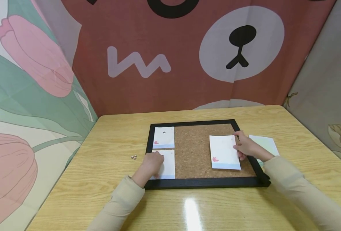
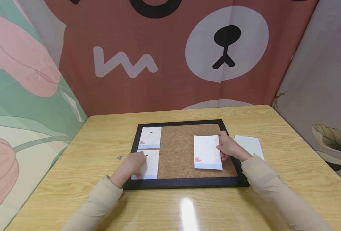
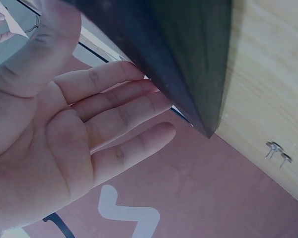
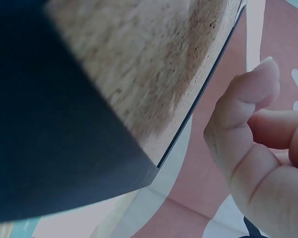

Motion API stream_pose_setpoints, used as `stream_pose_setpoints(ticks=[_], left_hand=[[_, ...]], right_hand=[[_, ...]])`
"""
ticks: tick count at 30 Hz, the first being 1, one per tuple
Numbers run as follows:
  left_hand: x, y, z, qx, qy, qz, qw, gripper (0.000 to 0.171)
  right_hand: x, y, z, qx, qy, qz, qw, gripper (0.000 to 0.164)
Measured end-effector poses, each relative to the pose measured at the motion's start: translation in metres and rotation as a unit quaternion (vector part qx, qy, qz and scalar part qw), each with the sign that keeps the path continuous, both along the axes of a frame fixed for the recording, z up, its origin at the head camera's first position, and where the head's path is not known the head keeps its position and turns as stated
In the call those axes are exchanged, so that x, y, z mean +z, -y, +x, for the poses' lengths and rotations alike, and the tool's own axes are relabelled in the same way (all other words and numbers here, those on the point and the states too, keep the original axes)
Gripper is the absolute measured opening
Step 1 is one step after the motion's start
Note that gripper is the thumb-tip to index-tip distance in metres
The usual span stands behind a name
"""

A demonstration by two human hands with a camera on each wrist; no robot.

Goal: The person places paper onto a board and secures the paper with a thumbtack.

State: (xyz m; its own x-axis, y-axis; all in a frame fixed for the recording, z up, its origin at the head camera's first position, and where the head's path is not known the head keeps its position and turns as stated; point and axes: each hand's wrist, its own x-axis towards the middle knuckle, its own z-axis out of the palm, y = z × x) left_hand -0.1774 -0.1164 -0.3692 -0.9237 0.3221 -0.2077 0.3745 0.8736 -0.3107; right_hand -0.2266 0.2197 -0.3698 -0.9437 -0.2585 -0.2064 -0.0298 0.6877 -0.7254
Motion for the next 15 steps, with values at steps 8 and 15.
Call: stream_pose_setpoints(ticks=[8, 15], left_hand=[[0.001, 0.000, 0.001, 0.003, 0.007, -0.005, 1.0000, 0.055], [0.002, 0.000, 0.002, 0.002, 0.005, -0.001, 1.0000, 0.054]], right_hand=[[-0.001, 0.008, -0.001, 0.012, 0.002, -0.001, 1.000, 0.050], [-0.002, 0.015, -0.001, 0.004, -0.001, 0.010, 1.000, 0.051]])
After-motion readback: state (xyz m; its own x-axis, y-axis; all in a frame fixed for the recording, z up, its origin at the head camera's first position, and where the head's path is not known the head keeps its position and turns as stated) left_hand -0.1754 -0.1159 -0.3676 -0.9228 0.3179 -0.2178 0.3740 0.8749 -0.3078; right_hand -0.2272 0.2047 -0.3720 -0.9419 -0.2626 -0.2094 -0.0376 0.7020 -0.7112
